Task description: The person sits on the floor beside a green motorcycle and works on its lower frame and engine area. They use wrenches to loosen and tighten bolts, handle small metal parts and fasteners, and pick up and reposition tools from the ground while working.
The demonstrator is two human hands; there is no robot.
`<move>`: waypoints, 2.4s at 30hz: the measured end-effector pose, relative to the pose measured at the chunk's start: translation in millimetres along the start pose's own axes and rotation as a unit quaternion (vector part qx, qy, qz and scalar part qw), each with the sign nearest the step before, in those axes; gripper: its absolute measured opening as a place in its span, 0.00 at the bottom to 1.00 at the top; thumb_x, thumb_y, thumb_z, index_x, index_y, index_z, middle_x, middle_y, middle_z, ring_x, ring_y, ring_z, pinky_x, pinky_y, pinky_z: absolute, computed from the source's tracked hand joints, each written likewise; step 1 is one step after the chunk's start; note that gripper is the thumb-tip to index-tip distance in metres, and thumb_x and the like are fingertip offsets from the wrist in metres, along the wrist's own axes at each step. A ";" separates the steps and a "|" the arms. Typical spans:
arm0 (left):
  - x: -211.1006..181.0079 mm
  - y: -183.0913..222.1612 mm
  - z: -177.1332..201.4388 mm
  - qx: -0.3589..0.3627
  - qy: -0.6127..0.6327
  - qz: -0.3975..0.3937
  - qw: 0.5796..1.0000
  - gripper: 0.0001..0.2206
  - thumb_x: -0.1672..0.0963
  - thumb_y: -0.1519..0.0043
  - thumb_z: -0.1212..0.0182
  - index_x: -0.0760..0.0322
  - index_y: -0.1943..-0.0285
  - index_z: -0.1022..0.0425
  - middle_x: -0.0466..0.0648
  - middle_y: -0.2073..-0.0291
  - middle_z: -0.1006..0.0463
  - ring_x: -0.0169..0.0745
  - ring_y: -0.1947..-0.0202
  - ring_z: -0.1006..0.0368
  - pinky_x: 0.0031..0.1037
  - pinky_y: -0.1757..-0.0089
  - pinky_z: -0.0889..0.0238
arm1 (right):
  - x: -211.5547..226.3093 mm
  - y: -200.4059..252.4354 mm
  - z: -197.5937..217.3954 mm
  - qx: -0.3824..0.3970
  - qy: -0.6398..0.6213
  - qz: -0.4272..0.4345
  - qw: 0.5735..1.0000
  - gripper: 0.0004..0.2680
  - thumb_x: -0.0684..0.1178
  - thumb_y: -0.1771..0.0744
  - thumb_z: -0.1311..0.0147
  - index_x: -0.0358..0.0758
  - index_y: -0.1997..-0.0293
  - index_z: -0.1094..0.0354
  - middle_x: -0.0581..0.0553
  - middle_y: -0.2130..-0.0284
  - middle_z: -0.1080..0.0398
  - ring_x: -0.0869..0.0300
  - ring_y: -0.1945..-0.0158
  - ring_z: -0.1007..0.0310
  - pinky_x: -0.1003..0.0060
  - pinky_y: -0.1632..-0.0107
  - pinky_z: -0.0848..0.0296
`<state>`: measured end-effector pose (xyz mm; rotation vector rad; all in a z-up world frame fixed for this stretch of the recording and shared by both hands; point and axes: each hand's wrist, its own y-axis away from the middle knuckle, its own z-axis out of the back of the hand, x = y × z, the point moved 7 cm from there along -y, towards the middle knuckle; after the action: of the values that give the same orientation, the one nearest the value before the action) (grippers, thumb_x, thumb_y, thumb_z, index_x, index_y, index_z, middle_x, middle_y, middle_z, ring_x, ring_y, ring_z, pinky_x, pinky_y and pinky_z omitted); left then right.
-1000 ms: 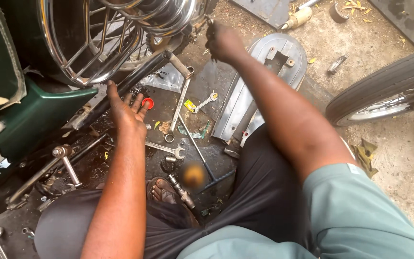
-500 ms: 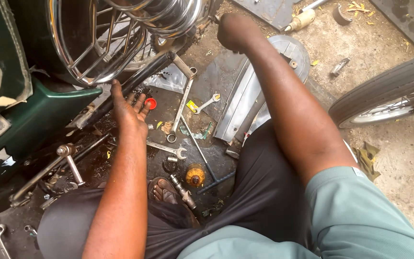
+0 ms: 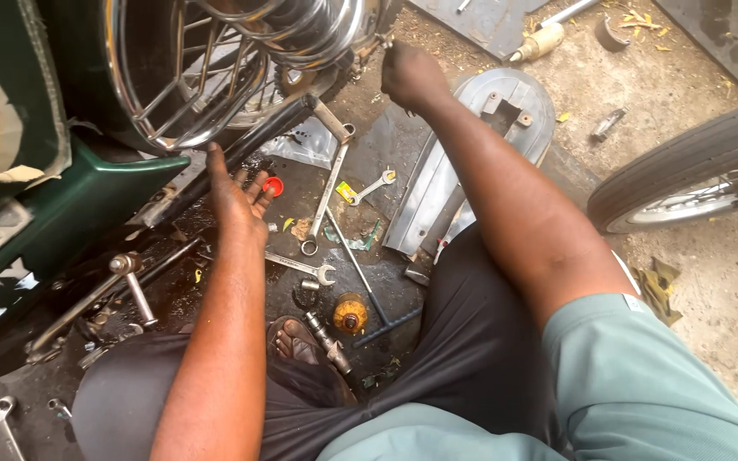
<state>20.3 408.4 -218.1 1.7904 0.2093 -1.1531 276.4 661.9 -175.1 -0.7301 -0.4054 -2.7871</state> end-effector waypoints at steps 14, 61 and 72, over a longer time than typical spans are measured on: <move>4.3 -3.8 -0.7 -0.004 0.013 0.011 1.000 0.49 0.35 0.44 0.47 0.63 0.21 0.60 0.64 0.31 0.42 0.49 0.40 0.27 0.33 0.55 0.22 | -1.1 -22.7 11.9 0.004 0.115 0.070 0.991 0.09 0.44 0.30 0.55 0.31 0.51 0.29 0.29 0.59 0.25 0.39 0.54 0.23 0.45 0.49 0.27; 7.1 -10.3 1.6 -0.005 0.084 -0.004 0.996 0.48 0.38 0.49 0.36 0.60 0.24 0.48 0.59 0.32 0.41 0.45 0.40 0.31 0.32 0.51 0.28 | -21.5 -9.9 -7.7 0.157 0.086 -0.007 0.984 0.07 0.44 0.33 0.45 0.31 0.56 0.28 0.40 0.67 0.21 0.57 0.70 0.18 0.61 0.69 0.20; 5.6 -10.9 -1.7 0.014 0.060 -0.001 0.998 0.48 0.38 0.46 0.40 0.58 0.21 0.54 0.63 0.30 0.44 0.49 0.37 0.33 0.36 0.48 0.30 | 5.2 -4.4 12.1 -0.007 0.096 0.049 0.994 0.08 0.47 0.31 0.50 0.36 0.51 0.30 0.34 0.61 0.24 0.41 0.56 0.24 0.45 0.54 0.27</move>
<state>18.0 413.6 -229.1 1.8868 0.2673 -1.0561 276.0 669.2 -163.2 -0.4659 -0.3057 -2.7379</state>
